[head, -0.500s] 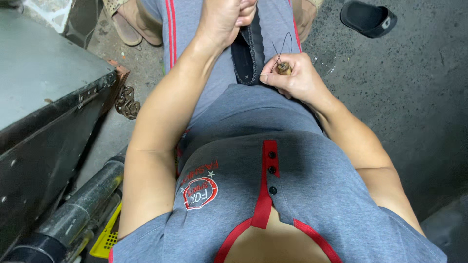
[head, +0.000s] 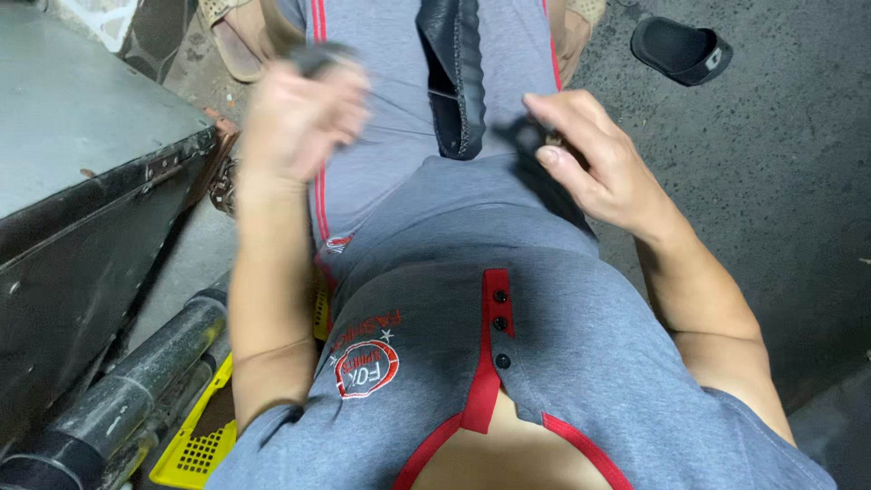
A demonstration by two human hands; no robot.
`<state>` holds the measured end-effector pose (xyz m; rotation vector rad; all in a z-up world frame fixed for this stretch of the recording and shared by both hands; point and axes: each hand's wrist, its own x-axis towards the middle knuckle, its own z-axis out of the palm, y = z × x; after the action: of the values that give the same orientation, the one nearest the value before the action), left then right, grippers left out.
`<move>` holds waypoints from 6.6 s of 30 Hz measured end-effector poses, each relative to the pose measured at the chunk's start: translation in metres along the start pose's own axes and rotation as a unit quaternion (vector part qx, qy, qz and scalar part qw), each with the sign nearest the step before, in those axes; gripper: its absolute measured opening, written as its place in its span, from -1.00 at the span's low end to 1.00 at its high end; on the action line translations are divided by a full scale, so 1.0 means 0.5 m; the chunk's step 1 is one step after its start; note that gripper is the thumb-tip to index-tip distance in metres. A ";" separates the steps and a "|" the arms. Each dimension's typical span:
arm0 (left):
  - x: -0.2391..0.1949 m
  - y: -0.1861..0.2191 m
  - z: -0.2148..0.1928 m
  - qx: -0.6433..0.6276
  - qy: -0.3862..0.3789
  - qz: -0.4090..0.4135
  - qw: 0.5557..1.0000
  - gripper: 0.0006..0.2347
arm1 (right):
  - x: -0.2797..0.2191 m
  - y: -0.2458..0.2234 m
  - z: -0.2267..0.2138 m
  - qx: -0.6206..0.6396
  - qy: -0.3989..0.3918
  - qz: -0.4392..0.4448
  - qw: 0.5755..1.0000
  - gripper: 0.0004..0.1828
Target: The person sits on a low stool and sews a black slip-on shoe using a needle and thread. They hold the shoe on their lap and repeatedly push the needle through the shoe's upper edge to stitch it.
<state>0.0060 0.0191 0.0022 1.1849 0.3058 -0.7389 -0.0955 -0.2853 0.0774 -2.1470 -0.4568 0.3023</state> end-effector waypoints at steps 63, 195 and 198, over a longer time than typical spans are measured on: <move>-0.060 -0.068 0.087 0.338 -0.229 0.261 0.875 -0.93 | 0.001 0.038 0.102 -0.220 0.071 -0.060 0.971 -0.80; -0.095 0.063 -0.054 0.680 0.297 0.383 0.550 -0.91 | -0.032 0.031 0.054 -0.278 -0.091 0.071 0.954 -0.53; -0.120 0.097 0.094 0.495 0.189 0.516 0.673 -0.82 | -0.020 0.027 0.053 -0.299 -0.116 0.093 0.943 -0.50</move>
<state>-0.0132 0.0062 0.0897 2.2276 -0.5372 0.4961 -0.1119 -0.2776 0.0515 -2.7722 -0.5275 0.5880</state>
